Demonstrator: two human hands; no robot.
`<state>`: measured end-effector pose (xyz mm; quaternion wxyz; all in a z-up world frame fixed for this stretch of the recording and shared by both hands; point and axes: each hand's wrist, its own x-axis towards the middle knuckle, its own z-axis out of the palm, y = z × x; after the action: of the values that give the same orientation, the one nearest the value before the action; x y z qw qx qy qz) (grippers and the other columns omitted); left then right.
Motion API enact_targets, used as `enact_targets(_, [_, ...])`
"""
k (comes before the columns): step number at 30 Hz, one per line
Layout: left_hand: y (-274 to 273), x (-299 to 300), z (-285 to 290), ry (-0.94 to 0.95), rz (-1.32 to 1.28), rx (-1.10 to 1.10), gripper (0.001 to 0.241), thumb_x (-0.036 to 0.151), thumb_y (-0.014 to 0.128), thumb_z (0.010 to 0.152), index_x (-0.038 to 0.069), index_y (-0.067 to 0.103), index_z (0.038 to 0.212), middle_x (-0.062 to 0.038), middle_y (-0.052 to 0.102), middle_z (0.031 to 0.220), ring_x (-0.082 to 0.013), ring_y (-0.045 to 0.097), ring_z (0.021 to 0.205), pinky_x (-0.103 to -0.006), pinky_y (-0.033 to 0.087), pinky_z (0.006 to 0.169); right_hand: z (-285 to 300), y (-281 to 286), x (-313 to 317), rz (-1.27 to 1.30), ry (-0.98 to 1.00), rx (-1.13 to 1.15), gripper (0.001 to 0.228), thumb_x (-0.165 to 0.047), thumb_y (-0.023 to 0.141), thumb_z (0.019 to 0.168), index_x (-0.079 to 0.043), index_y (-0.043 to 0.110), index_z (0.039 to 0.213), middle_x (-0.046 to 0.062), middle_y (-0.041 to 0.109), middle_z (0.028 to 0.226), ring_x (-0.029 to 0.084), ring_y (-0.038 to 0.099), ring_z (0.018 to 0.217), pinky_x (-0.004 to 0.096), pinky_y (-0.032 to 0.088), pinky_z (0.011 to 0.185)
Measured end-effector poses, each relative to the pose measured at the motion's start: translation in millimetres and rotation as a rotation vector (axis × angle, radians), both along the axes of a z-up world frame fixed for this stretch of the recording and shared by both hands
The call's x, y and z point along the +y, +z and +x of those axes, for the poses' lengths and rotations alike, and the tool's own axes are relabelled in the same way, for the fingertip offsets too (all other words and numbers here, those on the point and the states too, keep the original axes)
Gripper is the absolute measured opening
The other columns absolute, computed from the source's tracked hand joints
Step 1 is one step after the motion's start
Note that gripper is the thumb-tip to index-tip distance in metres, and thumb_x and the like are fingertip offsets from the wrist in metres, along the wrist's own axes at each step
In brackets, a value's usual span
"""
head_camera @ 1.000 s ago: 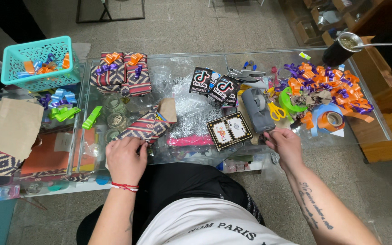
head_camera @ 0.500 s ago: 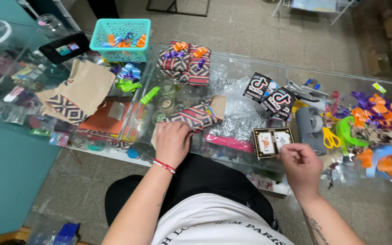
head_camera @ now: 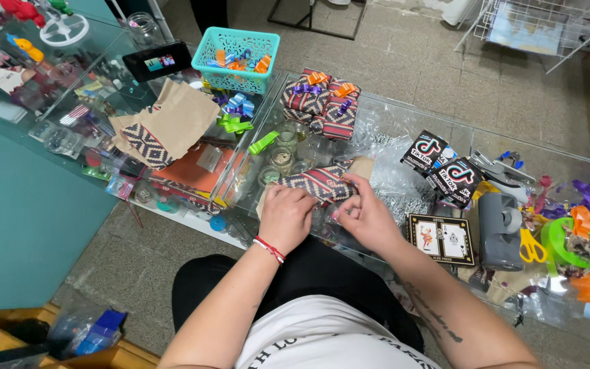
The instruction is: The person wraps a small box in patterned paper, folds the edges, and secures the package with a green ribbon. They repeat the process with a second box, folding and taping the paper before adding a ribbon. The finished packages are placed on the glass table.
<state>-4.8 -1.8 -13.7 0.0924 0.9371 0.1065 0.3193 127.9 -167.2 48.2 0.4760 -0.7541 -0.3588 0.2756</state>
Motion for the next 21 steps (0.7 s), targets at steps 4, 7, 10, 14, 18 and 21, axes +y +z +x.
enact_targets(4, [-3.1, 0.7, 2.0, 0.006, -0.020, 0.005, 0.008, 0.023, 0.072, 0.088, 0.021, 0.077, 0.093, 0.002, 0.070, 0.094, -0.0186, 0.069, 0.097, -0.0432, 0.042, 0.104, -8.5, -6.6, 11.7, -0.029, -0.006, -0.104, 0.065, -0.012, 0.068, 0.090, -0.017, 0.042, 0.149, 0.008, 0.076, 0.087, 0.018, 0.065, 0.063, 0.032, 0.053, 0.064])
enact_targets(7, [-9.2, 2.0, 5.0, 0.017, -0.005, 0.012, 0.006, 0.024, 0.073, 0.087, 0.021, 0.075, 0.091, 0.002, 0.070, 0.092, -0.0186, 0.069, 0.097, -0.0439, 0.042, 0.104, -9.2, -16.2, 16.9, -0.070, -0.027, -0.169, 0.064, -0.017, 0.069, 0.091, -0.021, 0.042, 0.149, 0.002, 0.077, 0.088, 0.019, 0.067, 0.067, 0.035, 0.053, 0.069])
enact_targets(10, [-14.8, 2.7, 8.1, 0.025, -0.001, -0.001, 0.003, 0.023, 0.072, 0.086, 0.021, 0.074, 0.088, 0.003, 0.068, 0.090, -0.0175, 0.068, 0.093, -0.0416, 0.043, 0.103, -8.3, -18.8, 19.8, -0.101, -0.021, -0.233, 0.064, -0.018, 0.068, 0.090, -0.022, 0.042, 0.149, 0.000, 0.078, 0.092, 0.021, 0.071, 0.072, 0.037, 0.056, 0.072])
enact_targets(14, [-11.2, 1.5, 7.5, 0.023, -0.007, -0.025, 0.001, 0.021, 0.072, 0.086, 0.020, 0.072, 0.085, 0.003, 0.067, 0.088, -0.0185, 0.067, 0.090, -0.0410, 0.045, 0.101, -9.0, -18.6, 23.9, -0.150, -0.055, -0.283, 0.062, -0.024, 0.068, 0.091, -0.025, 0.043, 0.148, -0.003, 0.078, 0.093, 0.021, 0.072, 0.076, 0.039, 0.057, 0.076])
enact_targets(18, [-13.3, 2.1, 8.8, 0.033, 0.000, -0.040, 0.001, 0.021, 0.072, 0.084, 0.021, 0.072, 0.083, 0.004, 0.067, 0.087, -0.0175, 0.067, 0.089, -0.0399, 0.045, 0.100, -14.4, -12.6, 26.3, -0.252, -0.069, -0.360, 0.062, -0.030, 0.066, 0.092, -0.027, 0.041, 0.148, -0.006, 0.079, 0.093, 0.023, 0.073, 0.080, 0.043, 0.056, 0.082])
enact_targets(21, [-12.5, 2.5, 8.7, 0.027, -0.007, -0.042, 0.002, 0.020, 0.071, 0.085, 0.020, 0.072, 0.083, 0.003, 0.066, 0.086, -0.0179, 0.066, 0.089, -0.0396, 0.044, 0.100, -19.2, -10.0, 29.8, -0.319, -0.105, -0.430, 0.065, -0.034, 0.066, 0.092, -0.026, 0.038, 0.150, -0.009, 0.078, 0.092, 0.026, 0.075, 0.084, 0.047, 0.057, 0.086])
